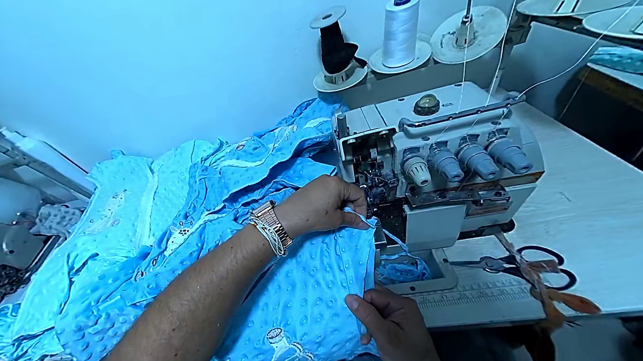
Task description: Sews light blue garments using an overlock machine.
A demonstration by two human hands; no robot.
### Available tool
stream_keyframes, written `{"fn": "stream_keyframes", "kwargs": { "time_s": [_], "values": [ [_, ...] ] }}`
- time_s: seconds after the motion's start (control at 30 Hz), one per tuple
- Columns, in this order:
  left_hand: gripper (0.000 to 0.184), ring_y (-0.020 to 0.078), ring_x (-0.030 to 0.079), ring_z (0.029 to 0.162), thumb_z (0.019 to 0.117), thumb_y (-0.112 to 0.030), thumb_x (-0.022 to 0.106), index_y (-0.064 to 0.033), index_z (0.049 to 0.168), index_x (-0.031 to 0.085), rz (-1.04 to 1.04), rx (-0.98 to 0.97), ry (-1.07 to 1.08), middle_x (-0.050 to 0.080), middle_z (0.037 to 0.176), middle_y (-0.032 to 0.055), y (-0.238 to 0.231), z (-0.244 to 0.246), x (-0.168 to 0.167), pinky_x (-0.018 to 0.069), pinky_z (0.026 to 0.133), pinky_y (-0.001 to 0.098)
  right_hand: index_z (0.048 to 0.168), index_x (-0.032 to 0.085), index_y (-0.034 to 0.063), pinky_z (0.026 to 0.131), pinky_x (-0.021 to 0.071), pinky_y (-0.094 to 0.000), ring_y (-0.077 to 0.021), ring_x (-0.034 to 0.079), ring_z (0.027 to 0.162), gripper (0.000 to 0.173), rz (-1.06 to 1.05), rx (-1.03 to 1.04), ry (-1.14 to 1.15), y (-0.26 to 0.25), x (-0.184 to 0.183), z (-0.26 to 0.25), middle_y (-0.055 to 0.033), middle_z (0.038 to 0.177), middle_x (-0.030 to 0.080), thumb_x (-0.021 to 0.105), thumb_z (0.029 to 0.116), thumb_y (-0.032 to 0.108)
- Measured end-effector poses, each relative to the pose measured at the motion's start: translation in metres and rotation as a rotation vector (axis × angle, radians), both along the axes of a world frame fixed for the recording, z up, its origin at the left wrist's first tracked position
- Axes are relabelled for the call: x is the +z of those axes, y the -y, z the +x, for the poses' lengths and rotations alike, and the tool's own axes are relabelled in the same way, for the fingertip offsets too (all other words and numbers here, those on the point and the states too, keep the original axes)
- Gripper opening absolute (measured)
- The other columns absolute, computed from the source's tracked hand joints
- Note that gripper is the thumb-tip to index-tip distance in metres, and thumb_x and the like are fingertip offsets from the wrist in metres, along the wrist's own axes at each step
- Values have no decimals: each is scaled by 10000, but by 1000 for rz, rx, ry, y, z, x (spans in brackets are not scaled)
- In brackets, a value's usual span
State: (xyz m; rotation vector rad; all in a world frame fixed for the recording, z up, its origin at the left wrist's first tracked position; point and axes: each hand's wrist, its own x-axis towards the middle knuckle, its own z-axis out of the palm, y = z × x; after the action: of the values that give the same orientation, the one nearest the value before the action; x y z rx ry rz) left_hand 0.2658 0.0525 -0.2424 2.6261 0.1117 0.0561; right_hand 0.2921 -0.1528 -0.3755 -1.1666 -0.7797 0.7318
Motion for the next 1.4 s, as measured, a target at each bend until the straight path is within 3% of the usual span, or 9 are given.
{"fn": "stream_keyframes", "kwargs": {
  "time_s": [0.1,0.17,0.33,0.53,0.7,1.13,1.27,1.33,1.4],
  "values": [
    [155,42,532,637,974,-156,696,-34,884,731,-8,-7,-43,634,717,5,-2,0,4,426,608,245,915,688,60,409,464,-159,-11,590,497,77,10,-15,-96,-5,8,5,8,692,679,687,947,131],
    [157,34,520,628,986,-145,674,-40,886,733,-1,-3,-48,627,706,-7,-1,-1,6,418,601,235,958,698,49,444,491,-165,-29,622,537,74,21,-50,-76,-7,10,7,-7,714,692,702,932,119],
    [153,64,568,660,961,-154,702,-48,860,745,28,24,7,665,736,14,2,-2,2,445,627,280,737,733,72,486,455,-126,7,526,528,261,72,-146,99,-9,5,13,45,648,574,634,967,144],
    [148,141,649,799,946,-149,714,-48,841,742,56,52,104,695,844,61,7,-9,-11,511,723,348,706,732,87,546,493,-157,-22,570,592,312,111,-126,66,-8,5,22,26,690,620,586,978,138],
    [159,128,643,825,932,-152,727,-57,806,744,54,85,85,685,853,51,10,-10,-13,508,732,330,697,717,90,478,517,-178,-21,556,497,327,111,-89,-19,-5,3,22,32,672,629,548,977,99],
    [174,158,649,791,877,-190,810,-62,873,693,77,262,95,679,854,54,22,-11,-15,528,721,366,725,753,68,562,540,-151,-2,615,606,215,116,-68,2,1,0,19,29,706,658,654,914,101],
    [227,284,625,925,828,-199,813,-48,929,676,348,255,402,648,938,107,36,-17,-34,510,793,438,712,732,65,555,531,-151,0,602,590,228,117,-62,-21,2,-3,20,31,692,644,646,920,99],
    [79,324,646,963,869,-131,722,-58,887,701,526,162,532,672,960,125,42,-17,-44,508,787,471,714,732,67,557,534,-149,1,604,594,223,129,-56,-18,2,-4,20,34,691,642,651,919,103],
    [134,304,655,963,916,-47,596,-66,864,718,646,48,592,688,946,111,45,-19,-54,510,821,451,724,735,68,565,533,-146,4,606,607,215,145,-52,2,2,-6,20,38,698,643,657,920,113]
  ]
}}
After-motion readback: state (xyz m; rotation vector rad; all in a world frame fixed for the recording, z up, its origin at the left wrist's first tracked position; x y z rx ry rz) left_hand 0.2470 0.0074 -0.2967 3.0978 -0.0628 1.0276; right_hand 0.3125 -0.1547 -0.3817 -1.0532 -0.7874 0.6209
